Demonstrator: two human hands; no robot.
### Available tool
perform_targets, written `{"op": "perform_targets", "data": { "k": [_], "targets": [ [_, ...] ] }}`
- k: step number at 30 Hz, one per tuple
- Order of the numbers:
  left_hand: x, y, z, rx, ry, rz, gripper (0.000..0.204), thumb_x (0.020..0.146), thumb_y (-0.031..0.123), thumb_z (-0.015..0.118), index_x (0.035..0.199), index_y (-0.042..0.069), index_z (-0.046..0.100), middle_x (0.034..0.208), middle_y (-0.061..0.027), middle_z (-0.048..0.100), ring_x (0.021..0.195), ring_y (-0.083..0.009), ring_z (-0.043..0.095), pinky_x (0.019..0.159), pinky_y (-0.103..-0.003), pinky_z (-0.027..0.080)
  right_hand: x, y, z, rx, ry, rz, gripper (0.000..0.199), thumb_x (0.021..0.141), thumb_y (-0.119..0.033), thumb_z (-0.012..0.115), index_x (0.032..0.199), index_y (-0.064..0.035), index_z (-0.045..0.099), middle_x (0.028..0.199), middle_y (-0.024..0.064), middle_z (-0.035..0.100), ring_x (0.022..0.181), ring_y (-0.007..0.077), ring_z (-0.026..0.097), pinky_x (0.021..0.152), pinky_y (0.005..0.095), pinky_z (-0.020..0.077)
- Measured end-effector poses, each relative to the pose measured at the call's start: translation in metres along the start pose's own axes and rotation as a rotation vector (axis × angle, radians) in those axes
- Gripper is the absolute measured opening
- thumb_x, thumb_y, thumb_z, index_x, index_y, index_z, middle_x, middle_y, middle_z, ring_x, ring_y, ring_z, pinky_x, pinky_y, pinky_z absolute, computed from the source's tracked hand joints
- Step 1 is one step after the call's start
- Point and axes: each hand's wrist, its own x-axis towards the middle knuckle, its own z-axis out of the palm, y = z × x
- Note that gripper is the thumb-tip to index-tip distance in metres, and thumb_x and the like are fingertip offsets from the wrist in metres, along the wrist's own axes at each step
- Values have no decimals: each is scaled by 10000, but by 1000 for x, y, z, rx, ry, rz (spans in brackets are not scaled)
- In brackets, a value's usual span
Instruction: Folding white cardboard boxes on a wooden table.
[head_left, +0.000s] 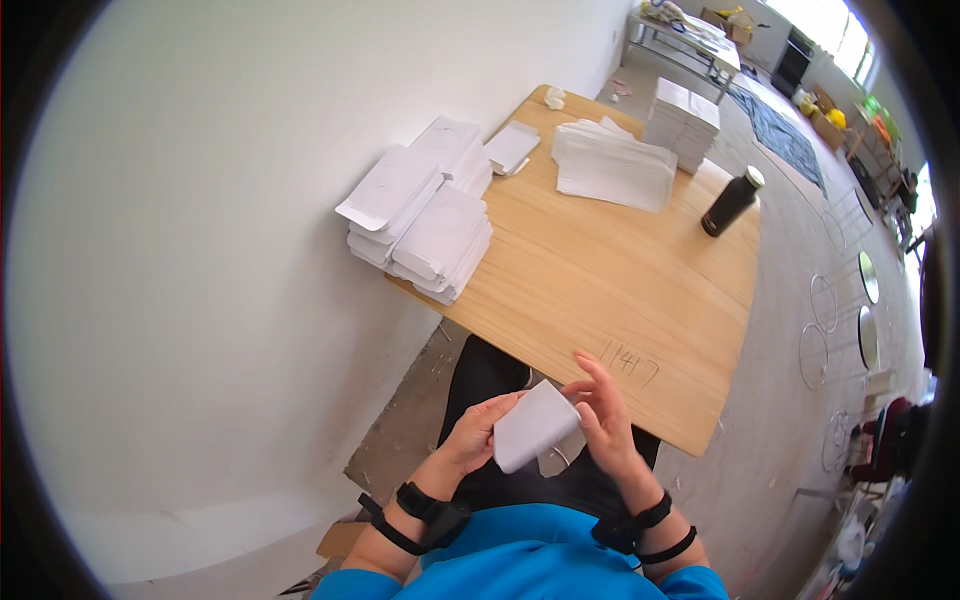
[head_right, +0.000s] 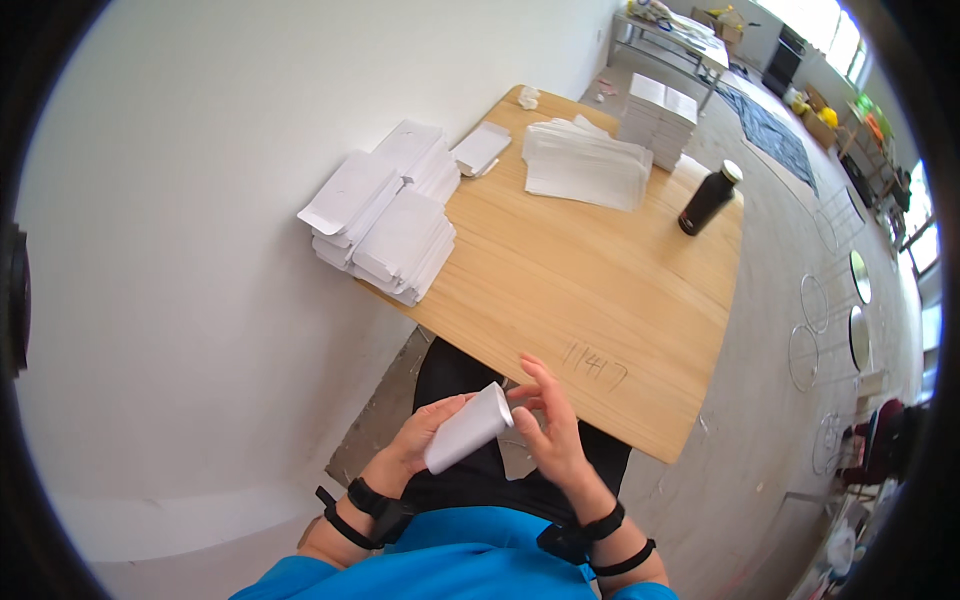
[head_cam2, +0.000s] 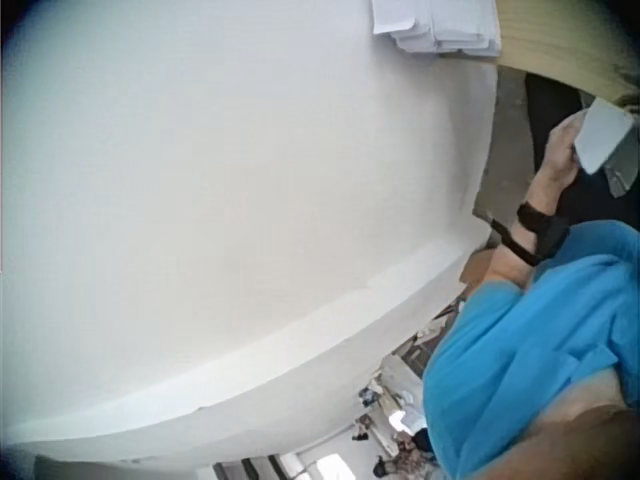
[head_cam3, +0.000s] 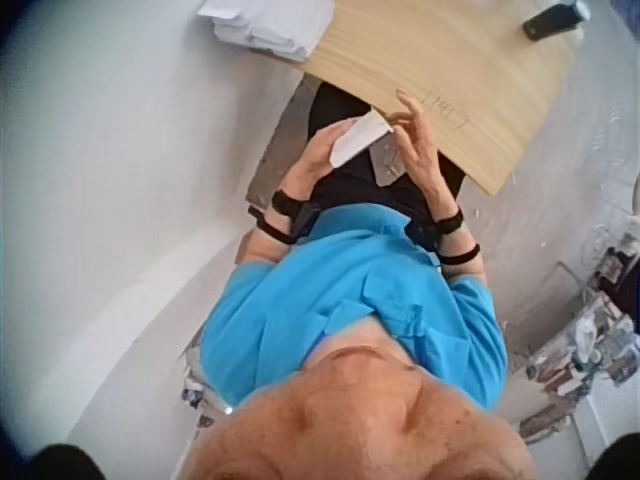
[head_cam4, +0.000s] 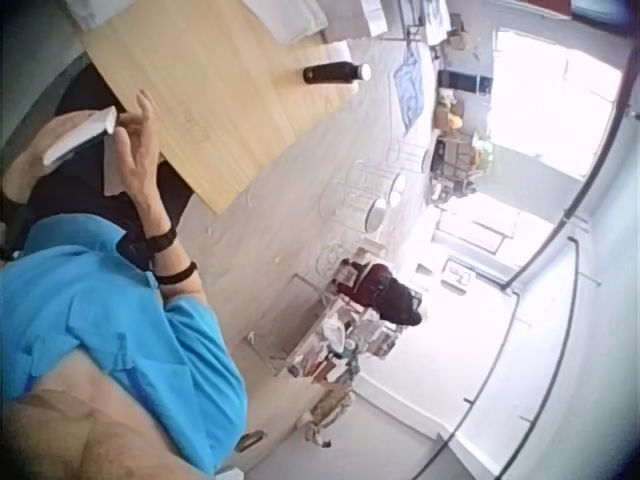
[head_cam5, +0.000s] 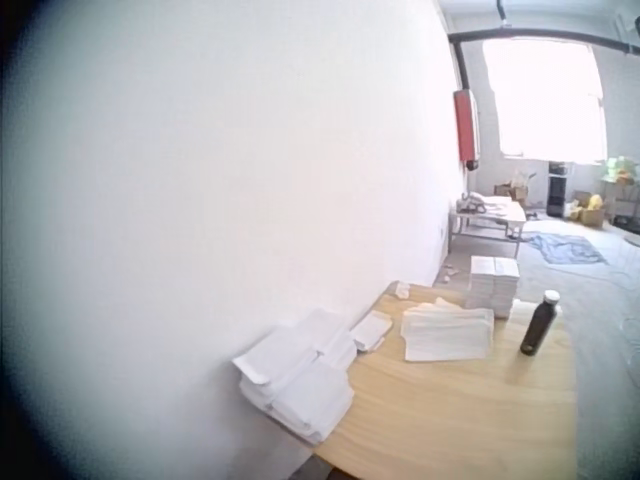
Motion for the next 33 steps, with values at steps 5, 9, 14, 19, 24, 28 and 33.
{"op": "perform_targets", "data": {
  "k": [5, 9, 14, 19, 24, 28, 33],
  "targets": [
    [4, 25, -31, -58, 40, -26, 433, 1032, 309, 532, 1287, -35, 597, 820, -9, 666, 480, -18, 422, 408, -153, 303, 12, -37, 28, -909, 203, -612, 526, 695, -140, 845, 1160, -85, 605, 1239, 102, 595, 1002, 252, 614, 855, 366, 477],
    [7, 23, -40, 44, 126, -45, 431, 1043, 343, 509, 1229, -21, 646, 748, 15, 614, 476, -24, 393, 407, -164, 269, 33, -40, 34, -1214, -7, -739, 352, 668, -166, 823, 997, -136, 699, 1093, 21, 621, 994, 223, 607, 874, 373, 442],
    [-1, 61, -35, -47, -47, 58, 397, 1040, 318, 525, 1264, 5, 621, 886, -11, 667, 614, -50, 534, 528, -189, 425, 73, -51, 31, -1185, -25, -804, 257, 612, -86, 755, 866, -105, 726, 1043, 37, 624, 974, 241, 607, 847, 379, 463],
    [-5, 99, -22, 21, 135, 521, 328, 962, 78, 642, 1270, -15, 577, 1095, -63, 686, 996, -112, 642, 913, -261, 512, 99, -47, 40, -332, 226, -447, 445, 844, 8, 666, 1275, -30, 563, 1154, 175, 638, 1001, 231, 606, 852, 342, 489],
    [-2, 161, -14, 564, 112, 613, 350, 909, 67, 709, 1230, -9, 593, 1007, -56, 694, 883, -87, 632, 817, -247, 517, 134, -57, 20, 264, -76, 271, 484, 921, -56, 657, 1373, 19, 503, 1213, 170, 637, 979, 156, 617, 897, 329, 497],
    [5, 198, 8, 709, 112, 654, 350, 894, 88, 723, 1214, 9, 606, 1026, -74, 680, 868, -118, 625, 811, -270, 504, 136, -59, 53, -56, -203, 407, 439, 909, -124, 714, 1280, 51, 558, 1089, 108, 697, 925, 136, 662, 830, 275, 534],
    [17, 229, -8, 1273, 736, 1337, 331, 889, 92, 672, 1210, 29, 619, 1281, -111, 586, 1130, -270, 542, 951, -376, 454, 210, -6, 92, 112, 310, 122, 474, 924, -179, 702, 1256, 84, 490, 1073, 143, 687, 935, 158, 669, 828, 264, 535]
  ]
}}
